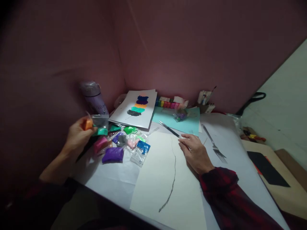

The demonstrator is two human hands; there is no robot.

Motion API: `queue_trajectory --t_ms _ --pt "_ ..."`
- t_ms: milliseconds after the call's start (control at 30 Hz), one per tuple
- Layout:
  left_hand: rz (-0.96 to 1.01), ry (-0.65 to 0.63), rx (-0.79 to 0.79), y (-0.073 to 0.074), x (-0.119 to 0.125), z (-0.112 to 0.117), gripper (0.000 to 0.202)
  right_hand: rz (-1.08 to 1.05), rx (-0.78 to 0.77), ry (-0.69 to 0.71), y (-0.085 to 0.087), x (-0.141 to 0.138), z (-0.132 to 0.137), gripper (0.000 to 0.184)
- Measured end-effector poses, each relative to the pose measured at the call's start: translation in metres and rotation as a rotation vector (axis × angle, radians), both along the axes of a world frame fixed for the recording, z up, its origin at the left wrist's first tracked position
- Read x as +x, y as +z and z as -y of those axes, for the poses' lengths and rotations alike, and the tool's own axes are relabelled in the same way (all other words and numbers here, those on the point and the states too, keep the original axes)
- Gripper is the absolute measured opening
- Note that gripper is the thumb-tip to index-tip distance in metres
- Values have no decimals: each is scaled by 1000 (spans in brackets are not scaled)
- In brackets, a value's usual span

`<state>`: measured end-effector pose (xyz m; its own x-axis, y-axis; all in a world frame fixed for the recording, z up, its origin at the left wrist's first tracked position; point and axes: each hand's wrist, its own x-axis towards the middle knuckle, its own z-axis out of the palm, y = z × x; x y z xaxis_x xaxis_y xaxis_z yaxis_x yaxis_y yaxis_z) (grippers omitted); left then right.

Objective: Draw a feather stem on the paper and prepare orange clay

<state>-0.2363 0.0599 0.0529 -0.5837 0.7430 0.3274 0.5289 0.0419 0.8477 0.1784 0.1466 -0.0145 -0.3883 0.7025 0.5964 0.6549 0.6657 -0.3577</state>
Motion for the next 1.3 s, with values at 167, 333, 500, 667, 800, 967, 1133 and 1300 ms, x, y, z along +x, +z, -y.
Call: queue_trajectory --t_ms 167,333,500,667,800,967,1133,1300 --pt "74 -38 77 12 3 5 42 1 -2 -5 0 0 0 18" --pt "49 -28 -33 -2 8 -2 50 -12 -1 -2 1 0 0 19" --pt "-119 -13 -143 -10 5 -8 49 -43 -25 0 2 -1 1 19" --pt "-627 -92 -321 -15 25 1 49 -32 -36 0 2 -1 1 19" --pt "-848 -400 -261 -17 62 13 41 -26 -27 1 1 0 1 19" --pt "-1040 -692 -362 -17 99 10 48 -29 -4 5 0 1 -1 19" --pt "-1068 -656 -371 -20 91 -7 34 -66 -3 1 4 0 1 16" --pt "-1081 -580 -344 -19 79 -15 30 -292 -97 -106 10 -2 3 18"
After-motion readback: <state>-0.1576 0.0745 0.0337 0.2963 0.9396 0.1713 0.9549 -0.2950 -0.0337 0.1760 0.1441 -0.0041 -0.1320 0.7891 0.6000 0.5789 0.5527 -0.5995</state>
